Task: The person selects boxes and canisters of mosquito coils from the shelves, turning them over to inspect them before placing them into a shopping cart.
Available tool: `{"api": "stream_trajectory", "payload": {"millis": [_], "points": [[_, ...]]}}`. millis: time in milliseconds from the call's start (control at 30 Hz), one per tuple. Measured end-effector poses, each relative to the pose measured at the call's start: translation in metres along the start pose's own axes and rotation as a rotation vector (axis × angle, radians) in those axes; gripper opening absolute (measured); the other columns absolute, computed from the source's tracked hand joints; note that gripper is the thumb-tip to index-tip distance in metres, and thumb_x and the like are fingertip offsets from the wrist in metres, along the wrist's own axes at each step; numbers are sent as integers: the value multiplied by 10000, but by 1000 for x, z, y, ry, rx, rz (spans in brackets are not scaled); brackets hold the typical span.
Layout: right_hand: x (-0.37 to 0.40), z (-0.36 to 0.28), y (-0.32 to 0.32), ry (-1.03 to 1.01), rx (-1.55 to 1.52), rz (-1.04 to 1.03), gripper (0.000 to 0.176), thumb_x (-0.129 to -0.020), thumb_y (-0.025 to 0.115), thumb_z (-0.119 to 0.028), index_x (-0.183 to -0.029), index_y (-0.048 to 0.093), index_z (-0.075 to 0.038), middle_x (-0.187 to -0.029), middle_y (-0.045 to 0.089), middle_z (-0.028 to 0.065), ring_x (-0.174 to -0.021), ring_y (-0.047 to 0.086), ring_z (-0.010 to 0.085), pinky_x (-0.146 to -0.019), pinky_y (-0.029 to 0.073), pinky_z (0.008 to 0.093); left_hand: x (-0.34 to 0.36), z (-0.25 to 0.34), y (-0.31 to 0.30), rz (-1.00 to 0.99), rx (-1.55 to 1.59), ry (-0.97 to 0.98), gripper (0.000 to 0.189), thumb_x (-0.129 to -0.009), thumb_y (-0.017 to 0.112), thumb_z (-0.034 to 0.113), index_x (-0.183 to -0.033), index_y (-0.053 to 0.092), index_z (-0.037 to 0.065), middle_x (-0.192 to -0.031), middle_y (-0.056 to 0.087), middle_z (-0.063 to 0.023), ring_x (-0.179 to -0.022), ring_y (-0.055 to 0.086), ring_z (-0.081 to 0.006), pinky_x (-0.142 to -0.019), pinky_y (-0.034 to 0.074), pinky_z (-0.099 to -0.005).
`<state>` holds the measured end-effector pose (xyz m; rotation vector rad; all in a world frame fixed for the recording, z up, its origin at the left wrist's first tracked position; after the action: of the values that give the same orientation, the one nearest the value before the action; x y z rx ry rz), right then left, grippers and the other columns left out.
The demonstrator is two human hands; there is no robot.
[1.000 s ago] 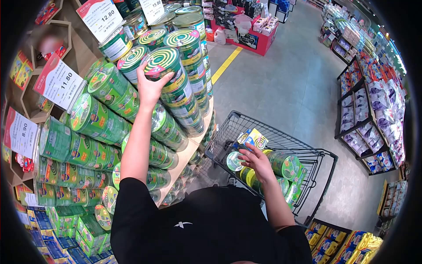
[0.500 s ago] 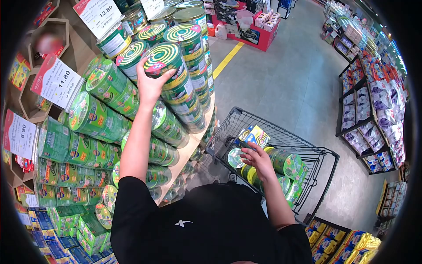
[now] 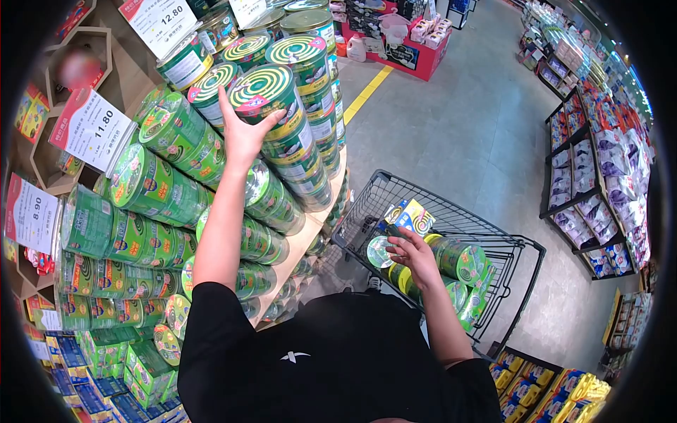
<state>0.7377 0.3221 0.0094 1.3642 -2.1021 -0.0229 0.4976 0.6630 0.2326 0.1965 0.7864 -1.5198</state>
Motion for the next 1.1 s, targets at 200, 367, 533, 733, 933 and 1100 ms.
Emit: {"api": "stream_trajectory", "payload": {"millis": [200,367,533,733,933,1100], "points": [[3,3,-2,1,-7,14,479,-1016,558,-191,-1446,418,-33,-1236,647,132,-1076,666,236,-918,520,363,21,-14,3,57,98,5,1299,-671,934,315,-1566,56,-26,-1553,287,-274,-1416,366,-317,-1159,317,-396],[5,6,-4,-4,-16,30,486,-1007,577,-196,-1439,426,-30,-1234,648,128,-1073,661,229,-916,519,362,53,-40,10,49,90,-74,1263,-701,917,300,-1567,58,-24,-1590,219,-268,-1457,292,-332,-1187,256,-392],[7,12,-5,1,9,54,498,-1001,594,-218,-1435,435,-34,-1233,650,111,-1071,657,215,-890,523,353,105,-27,15,122,227,-148,1118,-784,860,181,-1574,84,24,-1591,186,-287,-1493,216,-364,-1207,163,-468],[5,64,-13,-27,139,75,559,-943,657,-278,-1423,484,-50,-1176,648,81,-990,629,163,-815,507,317,216,21,42,-25,419,-99,619,-947,599,25,-1488,299,-1,-1533,356,-191,-1412,379,-312,-1148,328,-457],[32,74,-54,-256,550,379,529,-906,684,-288,-1350,555,-30,-1177,656,168,-1032,652,240,-887,517,356,302,-28,87,-385,641,-606,474,-991,571,74,-1433,409,19,-1410,478,-155,-1235,555,-251,-989,487,-364],[82,67,-180,-389,738,989,542,-870,694,-284,-1315,574,1,-1205,647,204,-1085,637,307,-949,494,396,308,-34,86,-456,651,-752,429,-1007,564,122,-1405,444,14,-1334,528,-156,-1158,599,-231,-922,520,-343]]}}
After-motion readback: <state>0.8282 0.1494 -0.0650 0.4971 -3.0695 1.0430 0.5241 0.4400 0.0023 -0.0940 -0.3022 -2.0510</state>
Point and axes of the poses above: each hand's wrist, its own x-axis away from the middle knuckle, its own y-axis out of the palm, z = x × y, the point moved 6 cm from there along -x, towards the middle knuckle
